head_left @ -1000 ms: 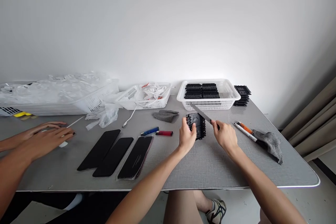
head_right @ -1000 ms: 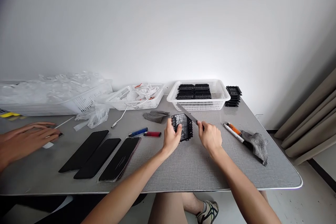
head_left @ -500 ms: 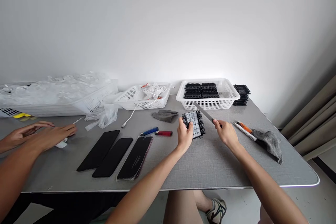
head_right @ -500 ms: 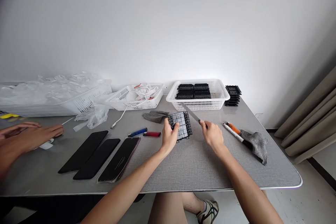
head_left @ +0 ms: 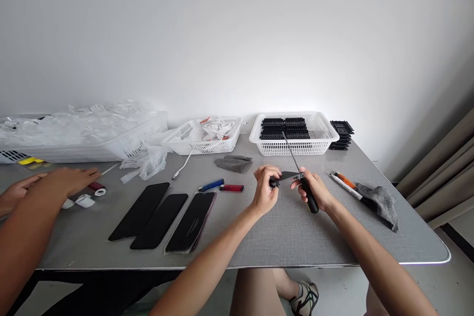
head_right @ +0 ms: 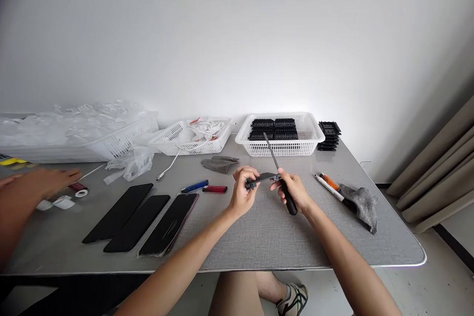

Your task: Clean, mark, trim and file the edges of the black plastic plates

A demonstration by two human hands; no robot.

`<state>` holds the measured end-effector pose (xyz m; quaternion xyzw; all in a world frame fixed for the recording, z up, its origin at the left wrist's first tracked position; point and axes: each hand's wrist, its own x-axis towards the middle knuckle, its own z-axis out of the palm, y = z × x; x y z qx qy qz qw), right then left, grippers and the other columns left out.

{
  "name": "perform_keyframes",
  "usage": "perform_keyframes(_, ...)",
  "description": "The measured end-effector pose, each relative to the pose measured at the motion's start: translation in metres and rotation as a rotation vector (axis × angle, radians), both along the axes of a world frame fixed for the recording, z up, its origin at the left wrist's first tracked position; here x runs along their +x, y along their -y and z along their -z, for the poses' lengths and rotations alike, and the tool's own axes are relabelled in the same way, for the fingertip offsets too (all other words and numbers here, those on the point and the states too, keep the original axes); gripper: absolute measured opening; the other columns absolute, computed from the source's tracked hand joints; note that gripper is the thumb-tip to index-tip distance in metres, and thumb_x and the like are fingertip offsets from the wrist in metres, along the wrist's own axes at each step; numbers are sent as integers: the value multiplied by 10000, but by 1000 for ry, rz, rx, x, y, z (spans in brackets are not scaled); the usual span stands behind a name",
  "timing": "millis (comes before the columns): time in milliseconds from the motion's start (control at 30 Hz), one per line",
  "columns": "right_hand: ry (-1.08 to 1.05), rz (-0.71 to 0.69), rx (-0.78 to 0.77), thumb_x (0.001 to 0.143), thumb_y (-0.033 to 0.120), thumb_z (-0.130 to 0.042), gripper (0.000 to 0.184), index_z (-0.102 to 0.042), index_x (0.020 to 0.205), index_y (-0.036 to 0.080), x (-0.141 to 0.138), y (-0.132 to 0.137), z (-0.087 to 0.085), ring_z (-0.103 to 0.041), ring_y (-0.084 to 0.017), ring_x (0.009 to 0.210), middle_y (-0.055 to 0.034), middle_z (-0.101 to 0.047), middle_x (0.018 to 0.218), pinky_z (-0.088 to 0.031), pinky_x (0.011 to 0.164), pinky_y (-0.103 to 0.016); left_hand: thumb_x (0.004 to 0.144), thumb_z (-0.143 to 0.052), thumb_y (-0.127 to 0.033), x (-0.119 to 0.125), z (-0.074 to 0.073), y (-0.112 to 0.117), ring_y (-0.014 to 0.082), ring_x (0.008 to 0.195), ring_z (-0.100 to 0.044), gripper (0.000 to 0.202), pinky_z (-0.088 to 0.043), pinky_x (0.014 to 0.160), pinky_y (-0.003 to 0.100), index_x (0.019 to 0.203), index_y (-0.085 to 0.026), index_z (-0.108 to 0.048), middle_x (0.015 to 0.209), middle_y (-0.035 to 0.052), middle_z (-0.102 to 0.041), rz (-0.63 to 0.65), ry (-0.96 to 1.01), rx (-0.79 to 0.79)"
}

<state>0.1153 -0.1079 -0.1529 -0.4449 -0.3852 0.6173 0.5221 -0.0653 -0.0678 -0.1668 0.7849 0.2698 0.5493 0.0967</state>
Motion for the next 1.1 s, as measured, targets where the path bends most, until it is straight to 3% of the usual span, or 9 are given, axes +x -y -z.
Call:
perform_keyframes(133, -129, -63, 11, 758, 549, -730, 404, -621, 803, 163, 6, 0, -1, -377, -60, 422, -37, -652, 690, -346, 331, -194, 780, -515, -12, -3, 2, -1, 255, 1029, -514, 266, -372, 843, 401, 918, -238, -488, 1057, 78, -594, -211, -178, 113)
perform_keyframes(267, -198, -36, -19, 670, 402, -837, 376, -601, 851, 172, 10, -2, 2, -341, -42, 414, 41, -550, 583, -318, 341, -170, 775, -562, -39, -3, 5, -6, 293, 1090, -514, 345, -401, 881, 447, 1059, -225, -498, 1176, 136, -557, -399, -191, 24)
perform_keyframes(367, -197, -17, -62, 604, 294, -883, 443, -580, 907, 184, 10, -3, 5, -316, -40, 410, 111, -420, 497, -302, 351, -158, 787, -561, -74, -3, 6, -10, 273, 1034, -586, 398, -466, 815, 398, 1148, -199, -449, 1118, 143, -590, -307, -113, -140)
perform_keyframes(467, -159, 24, -62, 561, 241, -889, 479, -566, 909, 182, 5, -4, 7, -320, -38, 419, 114, -424, 512, -295, 351, -159, 786, -584, -118, 0, 7, -12, 235, 909, -652, 469, -494, 717, 332, 1219, -194, -422, 1023, 106, -654, -137, 12, -423)
perform_keyframes(633, -151, 141, -27, 531, 256, -883, 519, -537, 914, 192, -1, -6, 9, -301, -33, 419, 126, -402, 515, -297, 351, -162, 715, -686, -170, 11, 8, -5, 227, 887, -669, 327, -517, 777, 353, 1027, -183, -589, 944, 72, -704, 269, 167, -894)
perform_keyframes(733, -126, 242, 5, 535, 289, -875, 544, -530, 946, 198, -1, -6, 10, -297, -39, 417, 132, -390, 506, -318, 360, -175, 693, -751, -235, 17, 9, 0, 214, 909, -660, 367, -534, 816, 378, 1015, -185, -582, 989, 74, -693, 478, 364, -1040)
perform_keyframes(833, -38, 265, 61, 537, 363, -877, 568, -534, 960, 201, -3, -6, 10, -335, -58, 420, 120, -427, 514, -338, 370, -200, 734, -760, -386, 21, 9, 1, 181, 822, -637, 374, -545, 724, 345, 990, -179, -581, 949, 66, -674, 417, 508, -1029)
perform_keyframes(933, 124, 232, 116, 605, 511, -831, 505, -566, 896, 196, -5, -6, 12, -369, -77, 407, 94, -450, 510, -337, 376, -224, 743, -747, -477, 20, 7, -2, 115, 625, -551, 381, -444, 527, 248, 914, -173, -594, 833, 29, -638, 292, 568, -964)
perform_keyframes(1100, 339, 288, 182, 784, 753, -536, 564, -566, 709, 195, 5, -7, 12, -414, -99, 408, -12, -574, 609, -346, 390, -260, 717, -767, -469, 10, 2, -12, 109, 624, -542, 381, -371, 495, 209, 933, -189, -624, 827, 25, -646, 130, 670, -962)
